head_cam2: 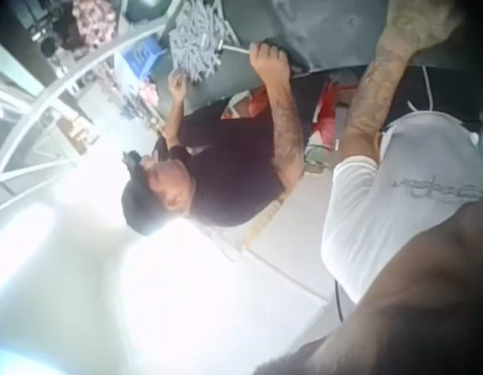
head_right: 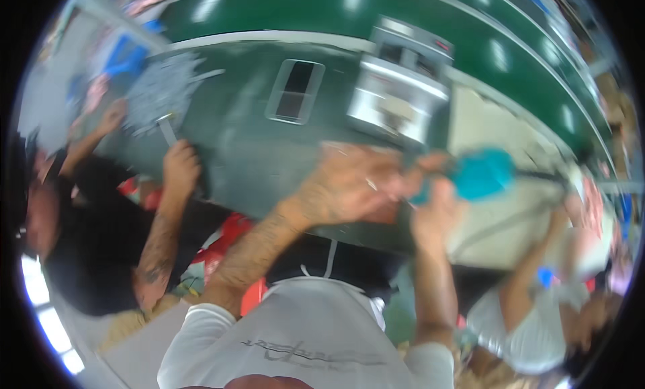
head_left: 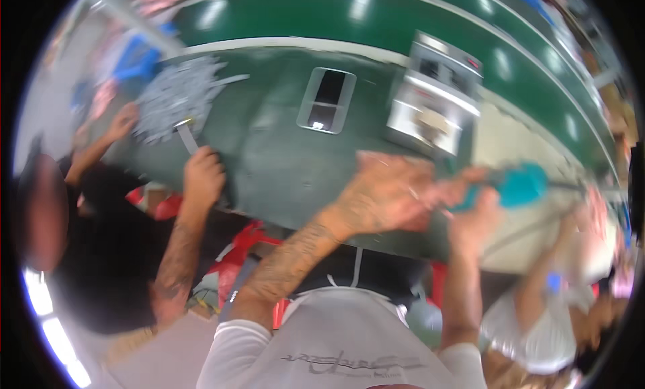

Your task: Assembling and packaging handheld fans on a production line using a heat gun and various components.

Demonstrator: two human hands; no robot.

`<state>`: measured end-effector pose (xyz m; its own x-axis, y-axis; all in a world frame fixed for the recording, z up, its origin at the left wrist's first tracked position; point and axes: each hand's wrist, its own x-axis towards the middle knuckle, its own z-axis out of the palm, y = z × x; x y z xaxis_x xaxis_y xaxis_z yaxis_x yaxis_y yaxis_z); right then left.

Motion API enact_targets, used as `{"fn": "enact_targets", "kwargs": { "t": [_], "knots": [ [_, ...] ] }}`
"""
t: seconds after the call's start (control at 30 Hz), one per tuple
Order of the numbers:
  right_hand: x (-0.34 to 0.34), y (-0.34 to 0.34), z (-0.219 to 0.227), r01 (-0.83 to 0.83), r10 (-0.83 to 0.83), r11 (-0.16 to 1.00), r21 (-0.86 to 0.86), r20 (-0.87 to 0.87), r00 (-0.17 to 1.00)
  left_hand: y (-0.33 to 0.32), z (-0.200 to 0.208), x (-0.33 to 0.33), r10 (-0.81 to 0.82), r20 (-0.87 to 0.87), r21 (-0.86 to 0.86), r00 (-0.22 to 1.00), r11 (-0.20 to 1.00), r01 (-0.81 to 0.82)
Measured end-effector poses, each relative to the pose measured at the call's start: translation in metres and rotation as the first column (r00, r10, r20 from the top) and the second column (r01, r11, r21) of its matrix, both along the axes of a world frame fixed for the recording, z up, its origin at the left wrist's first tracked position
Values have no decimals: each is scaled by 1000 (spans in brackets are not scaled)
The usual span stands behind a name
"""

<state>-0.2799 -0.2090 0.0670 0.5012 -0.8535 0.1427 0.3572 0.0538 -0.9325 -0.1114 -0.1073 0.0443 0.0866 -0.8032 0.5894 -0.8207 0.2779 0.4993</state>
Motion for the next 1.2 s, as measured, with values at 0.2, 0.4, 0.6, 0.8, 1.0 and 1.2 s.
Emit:
{"fn": "enact_targets", "kwargs": {
  "t": [0.2, 0.4, 0.6, 0.8, 1.0, 1.2],
  "knots": [
    [-39, -18, 47, 164, -129, 984, -65, 369, 920, 55, 27, 11, 18, 288, 105, 957, 993, -51],
    [-37, -70, 23, 329, -249, 921, -206, 335, 908, 113, 51, 138, 469, 300, 86, 831, 854, -513],
    [11, -100, 7, 448, -454, 793, -412, 91, 886, 139, 9, 224, 644, 292, 104, 707, 714, -693],
    [2, -95, -28, 420, -497, 747, -515, -13, 868, 78, 65, 64, 230, 186, 202, 955, 942, -266],
    [-4, -88, -27, 387, -469, 795, -466, -68, 881, 40, 21, 0, -91, 180, 420, 979, 907, 7],
    [6, -77, -18, 397, -464, 756, -520, 1, 886, 48, 18, 1, -112, 273, 424, 956, 906, -15]
  ]
}}
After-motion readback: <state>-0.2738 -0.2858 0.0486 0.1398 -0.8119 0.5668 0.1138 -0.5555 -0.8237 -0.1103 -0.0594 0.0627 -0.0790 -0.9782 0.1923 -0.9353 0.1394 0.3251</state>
